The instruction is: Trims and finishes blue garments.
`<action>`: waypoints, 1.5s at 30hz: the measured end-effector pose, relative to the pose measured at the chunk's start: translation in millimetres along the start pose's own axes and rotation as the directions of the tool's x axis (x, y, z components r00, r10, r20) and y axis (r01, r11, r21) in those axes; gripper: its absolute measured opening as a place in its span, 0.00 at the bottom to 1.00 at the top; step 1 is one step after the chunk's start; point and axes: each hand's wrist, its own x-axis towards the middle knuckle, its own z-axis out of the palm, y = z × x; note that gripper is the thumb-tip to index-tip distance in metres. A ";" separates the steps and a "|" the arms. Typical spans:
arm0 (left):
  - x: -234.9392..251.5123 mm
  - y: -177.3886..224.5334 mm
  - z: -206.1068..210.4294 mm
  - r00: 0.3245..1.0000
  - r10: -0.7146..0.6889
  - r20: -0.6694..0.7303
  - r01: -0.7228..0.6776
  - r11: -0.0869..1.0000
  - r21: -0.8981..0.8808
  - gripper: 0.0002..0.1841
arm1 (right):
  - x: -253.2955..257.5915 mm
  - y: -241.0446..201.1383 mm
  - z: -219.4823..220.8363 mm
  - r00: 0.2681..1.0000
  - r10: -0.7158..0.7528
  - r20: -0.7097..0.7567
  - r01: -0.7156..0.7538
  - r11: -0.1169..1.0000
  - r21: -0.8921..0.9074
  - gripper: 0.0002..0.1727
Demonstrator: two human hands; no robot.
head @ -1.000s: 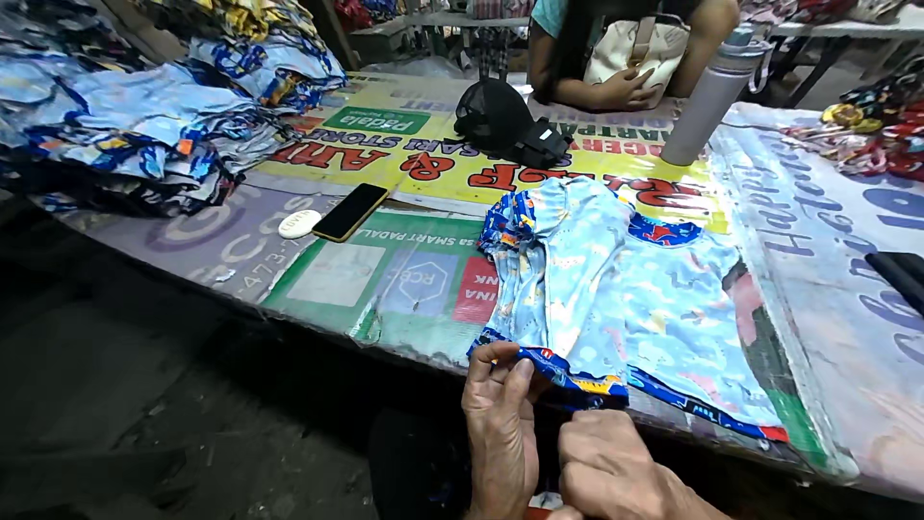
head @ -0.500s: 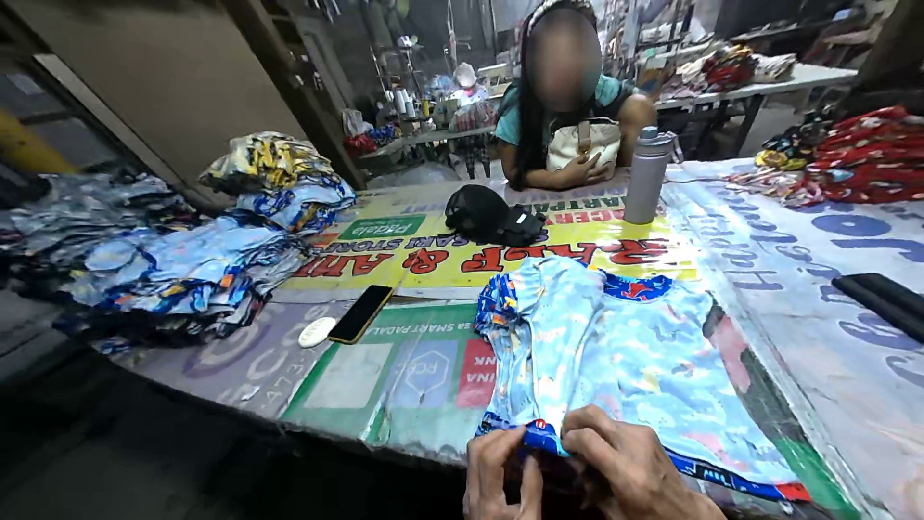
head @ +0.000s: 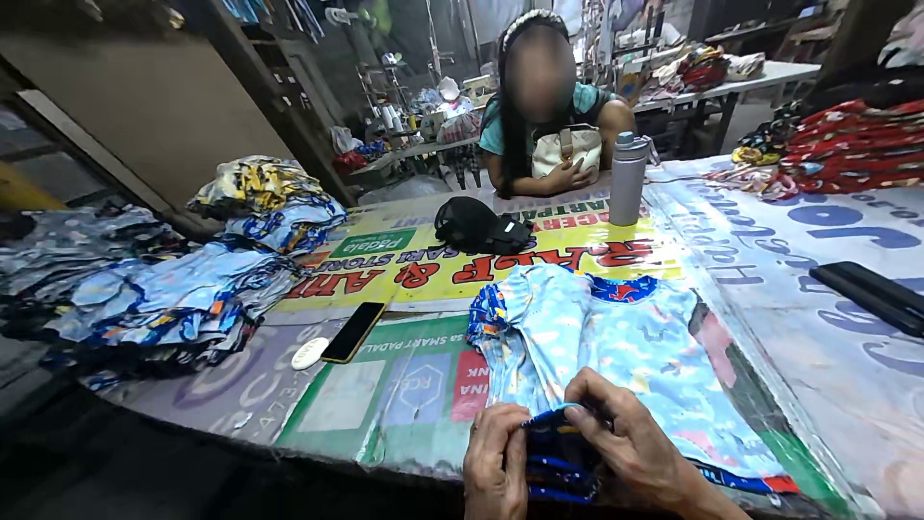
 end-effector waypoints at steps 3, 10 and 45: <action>3.4 4.4 -6.4 0.974 -0.215 0.075 0.228 0.896 -0.382 0.09 | 3.7 3.8 1.9 0.993 0.118 -0.017 -0.117 0.991 0.064 0.06; 7.0 10.6 -13.3 0.886 -0.438 0.150 0.432 0.665 -0.608 0.09 | -2.9 10.5 23.0 0.962 -0.231 -0.143 0.041 0.643 -0.764 0.10; 4.0 34.7 14.8 0.893 -0.442 -0.091 0.369 0.831 -0.417 0.10 | -6.6 18.7 37.8 0.976 0.215 -0.027 -0.205 0.958 0.200 0.04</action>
